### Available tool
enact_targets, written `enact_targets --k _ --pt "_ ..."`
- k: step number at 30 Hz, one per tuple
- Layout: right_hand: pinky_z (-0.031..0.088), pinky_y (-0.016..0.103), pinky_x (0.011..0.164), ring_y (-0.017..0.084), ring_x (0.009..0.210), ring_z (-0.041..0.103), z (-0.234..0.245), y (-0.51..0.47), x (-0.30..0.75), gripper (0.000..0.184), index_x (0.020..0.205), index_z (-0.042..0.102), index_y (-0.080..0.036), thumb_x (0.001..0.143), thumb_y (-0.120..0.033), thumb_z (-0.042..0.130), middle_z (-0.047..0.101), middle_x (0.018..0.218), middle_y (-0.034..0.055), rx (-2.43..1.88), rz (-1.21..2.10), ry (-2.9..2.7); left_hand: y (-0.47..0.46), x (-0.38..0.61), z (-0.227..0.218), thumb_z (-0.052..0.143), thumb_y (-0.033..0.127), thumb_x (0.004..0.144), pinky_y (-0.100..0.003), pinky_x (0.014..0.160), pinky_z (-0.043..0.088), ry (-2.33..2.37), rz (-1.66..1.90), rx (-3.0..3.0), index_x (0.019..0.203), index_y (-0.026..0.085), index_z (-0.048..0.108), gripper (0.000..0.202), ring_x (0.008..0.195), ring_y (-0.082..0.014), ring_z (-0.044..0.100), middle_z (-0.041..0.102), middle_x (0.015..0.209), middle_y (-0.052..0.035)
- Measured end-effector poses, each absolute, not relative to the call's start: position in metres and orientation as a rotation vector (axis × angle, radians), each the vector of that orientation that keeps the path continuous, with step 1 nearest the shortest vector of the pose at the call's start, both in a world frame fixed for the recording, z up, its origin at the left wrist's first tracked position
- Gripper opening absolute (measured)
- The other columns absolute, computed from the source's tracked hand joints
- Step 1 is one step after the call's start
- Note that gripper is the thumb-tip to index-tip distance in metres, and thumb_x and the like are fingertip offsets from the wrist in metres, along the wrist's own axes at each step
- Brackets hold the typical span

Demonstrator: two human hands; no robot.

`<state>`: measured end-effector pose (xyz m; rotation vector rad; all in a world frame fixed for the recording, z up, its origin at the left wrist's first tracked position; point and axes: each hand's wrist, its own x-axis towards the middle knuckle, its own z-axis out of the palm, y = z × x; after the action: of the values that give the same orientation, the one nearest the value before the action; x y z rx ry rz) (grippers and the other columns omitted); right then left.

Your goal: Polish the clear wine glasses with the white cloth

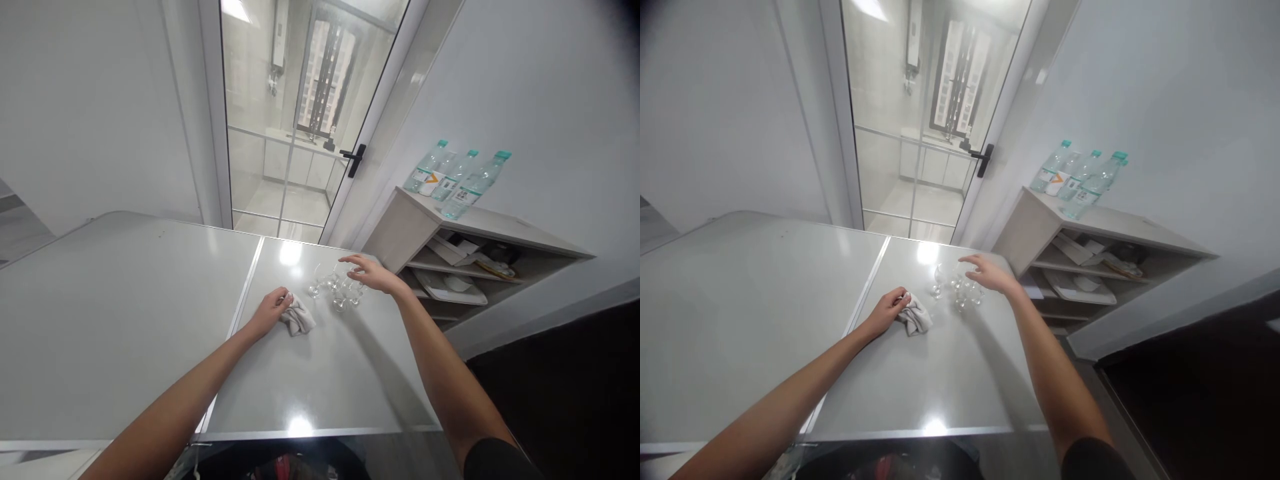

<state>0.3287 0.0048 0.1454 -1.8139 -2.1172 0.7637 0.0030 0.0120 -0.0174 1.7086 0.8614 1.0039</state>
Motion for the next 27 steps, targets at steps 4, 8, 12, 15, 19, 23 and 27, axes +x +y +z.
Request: enact_targets --k 4,8,12,15,19,23,27 --pt "0.057 0.035 0.092 0.027 0.123 0.064 0.149 0.005 0.323 0.058 0.153 0.045 -0.044 0.098 -0.032 0.054 0.047 0.156 0.0043 -1.832 0.729 -2.277 0.012 0.003 -0.016 0.050 0.051 0.099 -0.025 0.065 0.035 0.870 0.986 1.715 0.079 0.019 0.051 0.038 0.070 -0.0133 0.042 0.043 0.076 0.0030" --pt "0.054 0.033 0.096 0.024 0.124 0.063 0.150 0.010 0.321 0.068 0.157 0.036 -0.052 0.097 -0.023 0.051 0.044 0.160 0.0006 -1.848 0.693 -2.482 0.012 0.003 -0.017 0.050 0.051 0.099 -0.025 0.066 0.035 0.871 0.984 1.717 0.078 0.019 0.050 0.038 0.071 -0.0135 0.043 0.043 0.076 0.0030" --pt "0.050 0.033 0.102 0.025 0.134 0.057 0.151 0.018 0.323 0.066 0.151 0.047 -0.049 0.094 -0.017 0.050 0.045 0.160 -0.0017 -1.798 0.732 -2.622 0.014 0.003 -0.019 0.050 0.050 0.099 -0.026 0.070 0.037 0.856 0.984 1.727 0.080 0.019 0.052 0.037 0.074 -0.0142 0.045 0.045 0.078 0.0026" --pt "0.050 0.030 0.100 0.023 0.132 0.058 0.152 0.024 0.321 0.066 0.146 0.054 -0.044 0.089 -0.012 0.052 0.053 0.154 -0.0019 -1.740 0.780 -2.677 0.014 0.003 -0.020 0.050 0.051 0.098 -0.026 0.069 0.036 0.871 0.977 1.728 0.079 0.019 0.052 0.037 0.073 -0.0139 0.044 0.044 0.077 0.0029" --pt "0.052 0.024 0.080 0.019 0.102 0.070 0.150 0.034 0.312 0.061 0.130 0.066 -0.038 0.078 -0.006 0.058 0.069 0.130 -0.0004 -1.858 0.671 -2.702 0.012 0.004 -0.017 0.050 0.052 0.098 -0.025 0.068 0.035 0.860 0.971 1.731 0.079 0.019 0.050 0.039 0.073 -0.0135 0.041 0.043 0.077 0.0030" --pt "0.048 0.025 0.071 0.018 0.083 0.068 0.139 0.047 0.299 0.044 0.108 0.073 -0.030 0.076 -0.005 0.059 0.075 0.104 0.0017 -1.923 0.382 -2.631 0.004 0.001 -0.005 0.051 0.052 0.099 -0.026 0.069 0.036 0.738 0.899 1.717 0.080 0.018 0.052 0.039 0.072 -0.0133 0.042 0.044 0.078 0.0024" --pt "0.048 0.025 0.073 0.019 0.087 0.068 0.129 0.056 0.290 0.036 0.096 0.075 -0.026 0.074 -0.002 0.059 0.075 0.100 0.0026 -1.816 0.375 -2.608 -0.003 -0.002 0.005 0.055 0.054 0.097 -0.027 0.070 0.038 0.557 0.764 1.728 0.081 0.017 0.056 0.040 0.074 -0.0139 0.045 0.048 0.082 0.0003"
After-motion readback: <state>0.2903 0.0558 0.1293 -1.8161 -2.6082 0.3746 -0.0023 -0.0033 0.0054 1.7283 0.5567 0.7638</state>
